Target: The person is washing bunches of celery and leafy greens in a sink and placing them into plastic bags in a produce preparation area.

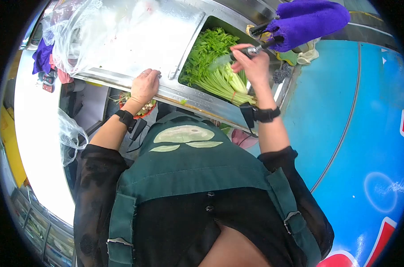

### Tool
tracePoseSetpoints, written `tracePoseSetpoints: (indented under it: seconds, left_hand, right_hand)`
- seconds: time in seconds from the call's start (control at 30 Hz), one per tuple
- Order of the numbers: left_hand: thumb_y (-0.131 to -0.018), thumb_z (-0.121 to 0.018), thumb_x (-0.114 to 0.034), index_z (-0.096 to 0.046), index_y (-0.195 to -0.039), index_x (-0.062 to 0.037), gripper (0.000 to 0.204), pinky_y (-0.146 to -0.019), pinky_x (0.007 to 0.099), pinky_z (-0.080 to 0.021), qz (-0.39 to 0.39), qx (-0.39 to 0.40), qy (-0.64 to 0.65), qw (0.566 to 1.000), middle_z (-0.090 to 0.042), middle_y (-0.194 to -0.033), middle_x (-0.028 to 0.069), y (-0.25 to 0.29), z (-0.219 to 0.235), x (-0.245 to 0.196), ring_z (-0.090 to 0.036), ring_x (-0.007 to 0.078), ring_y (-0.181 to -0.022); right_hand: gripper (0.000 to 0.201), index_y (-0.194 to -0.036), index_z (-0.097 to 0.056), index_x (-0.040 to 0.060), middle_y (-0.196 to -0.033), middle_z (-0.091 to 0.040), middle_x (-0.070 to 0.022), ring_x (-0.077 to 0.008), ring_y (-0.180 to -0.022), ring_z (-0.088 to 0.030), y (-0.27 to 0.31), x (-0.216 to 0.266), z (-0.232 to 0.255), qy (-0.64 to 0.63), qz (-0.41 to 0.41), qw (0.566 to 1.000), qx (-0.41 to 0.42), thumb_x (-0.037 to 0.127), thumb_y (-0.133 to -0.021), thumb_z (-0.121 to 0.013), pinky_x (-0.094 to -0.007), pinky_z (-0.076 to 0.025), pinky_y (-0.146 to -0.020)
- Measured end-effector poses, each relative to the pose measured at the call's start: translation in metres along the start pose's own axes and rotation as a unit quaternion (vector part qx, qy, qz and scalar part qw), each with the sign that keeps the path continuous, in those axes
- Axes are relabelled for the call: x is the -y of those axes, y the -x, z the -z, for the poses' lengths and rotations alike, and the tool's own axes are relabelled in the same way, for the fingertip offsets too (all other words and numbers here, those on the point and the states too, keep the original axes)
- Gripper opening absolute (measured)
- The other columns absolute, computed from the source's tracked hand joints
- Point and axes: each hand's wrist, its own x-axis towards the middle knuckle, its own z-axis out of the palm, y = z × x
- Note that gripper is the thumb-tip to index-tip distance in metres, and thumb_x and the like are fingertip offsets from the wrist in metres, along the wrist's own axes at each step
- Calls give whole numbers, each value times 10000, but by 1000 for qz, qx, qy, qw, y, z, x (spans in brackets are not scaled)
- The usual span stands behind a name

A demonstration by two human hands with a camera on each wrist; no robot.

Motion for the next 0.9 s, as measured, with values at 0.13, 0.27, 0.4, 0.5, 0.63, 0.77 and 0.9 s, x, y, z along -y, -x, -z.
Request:
tracePoseSetpoints:
  seconds: [0.13,0.27,0.4,0.5,0.63,0.77,0.9]
  left_hand:
    - [-810,-561,-72,-601,-925,-73,122,-722,418,-510,2,4,1,1000,-597,-815,119,0,-2,2,-613,311,-808]
    - [-811,-559,-70,-599,-927,-63,123,-737,419,-507,13,18,1,1000,-598,-825,129,0,-2,2,-611,320,-815]
    - [-814,-555,-70,-598,-930,-61,123,-743,421,-507,3,19,0,1000,-604,-841,131,-2,0,2,-611,323,-820]
    - [-822,-552,-74,-597,-934,-60,122,-746,423,-507,15,30,-1,999,-609,-855,131,-2,0,2,-612,325,-825]
    - [-825,-551,-80,-597,-938,-60,124,-747,426,-504,13,30,-3,999,-610,-864,131,1,-6,5,-612,329,-827]
    - [-825,-549,-75,-596,-939,-60,124,-743,427,-502,23,38,-4,999,-609,-868,133,-1,-2,3,-611,332,-822]
    - [-826,-549,-76,-595,-938,-61,122,-741,428,-502,14,35,0,999,-608,-866,134,0,-5,4,-612,331,-825]
  right_hand:
    - [168,-839,-677,0,-654,-647,-71,-137,-507,-637,7,9,23,144,-59,988,19,160,-790,-685,-257,-509,-455]
    - [168,-831,-670,-3,-648,-641,-60,-137,-475,-623,30,17,47,164,-122,979,3,153,-775,-689,-259,-489,-437]
    - [158,-843,-670,4,-637,-629,-57,-131,-492,-622,26,10,42,127,-88,987,36,142,-768,-685,-263,-502,-439]
    - [161,-845,-661,4,-638,-621,-51,-128,-500,-619,32,25,61,196,-138,970,35,147,-773,-681,-259,-502,-439]
    - [158,-830,-650,3,-627,-614,-45,-125,-487,-607,35,13,58,166,-121,978,37,145,-766,-672,-267,-502,-432]
    - [154,-820,-644,6,-616,-605,-40,-121,-485,-602,39,34,68,202,-157,965,50,144,-757,-670,-273,-493,-419]
    - [149,-814,-641,10,-607,-600,-39,-123,-467,-593,39,24,65,215,-173,960,43,142,-747,-656,-269,-491,-428]
